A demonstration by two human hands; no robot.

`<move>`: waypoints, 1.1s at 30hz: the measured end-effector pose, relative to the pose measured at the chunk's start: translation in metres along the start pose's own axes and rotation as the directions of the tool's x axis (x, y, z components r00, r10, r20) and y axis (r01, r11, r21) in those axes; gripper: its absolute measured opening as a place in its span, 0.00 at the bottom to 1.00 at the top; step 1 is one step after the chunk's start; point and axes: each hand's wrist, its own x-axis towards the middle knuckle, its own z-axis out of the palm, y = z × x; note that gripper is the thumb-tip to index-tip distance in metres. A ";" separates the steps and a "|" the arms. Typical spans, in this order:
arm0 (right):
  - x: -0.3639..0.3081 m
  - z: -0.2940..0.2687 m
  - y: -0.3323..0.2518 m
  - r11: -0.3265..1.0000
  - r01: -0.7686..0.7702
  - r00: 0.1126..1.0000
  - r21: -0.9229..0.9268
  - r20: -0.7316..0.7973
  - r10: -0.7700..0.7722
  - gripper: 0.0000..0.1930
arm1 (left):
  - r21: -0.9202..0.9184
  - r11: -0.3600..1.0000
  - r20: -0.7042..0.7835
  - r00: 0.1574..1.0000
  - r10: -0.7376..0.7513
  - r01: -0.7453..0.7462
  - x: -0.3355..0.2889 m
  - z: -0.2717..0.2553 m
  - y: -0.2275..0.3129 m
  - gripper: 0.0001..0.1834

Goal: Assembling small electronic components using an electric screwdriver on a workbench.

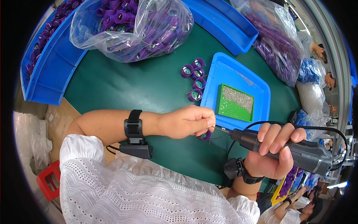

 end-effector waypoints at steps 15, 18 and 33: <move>-0.010 0.005 0.000 0.983 -0.116 0.992 -0.143 0.037 0.122 0.15 | 0.832 0.553 -0.046 0.989 0.140 -0.039 -0.011 0.005 0.007 0.23; -0.013 0.007 0.006 0.959 -0.204 0.975 -0.195 0.045 0.217 0.16 | 0.848 0.530 -0.060 0.996 0.065 0.016 -0.009 0.006 0.003 0.23; -0.025 -0.006 0.028 0.962 -0.141 0.969 -0.234 0.167 0.183 0.16 | 0.848 0.530 -0.071 0.994 0.079 0.018 -0.009 0.005 -0.005 0.17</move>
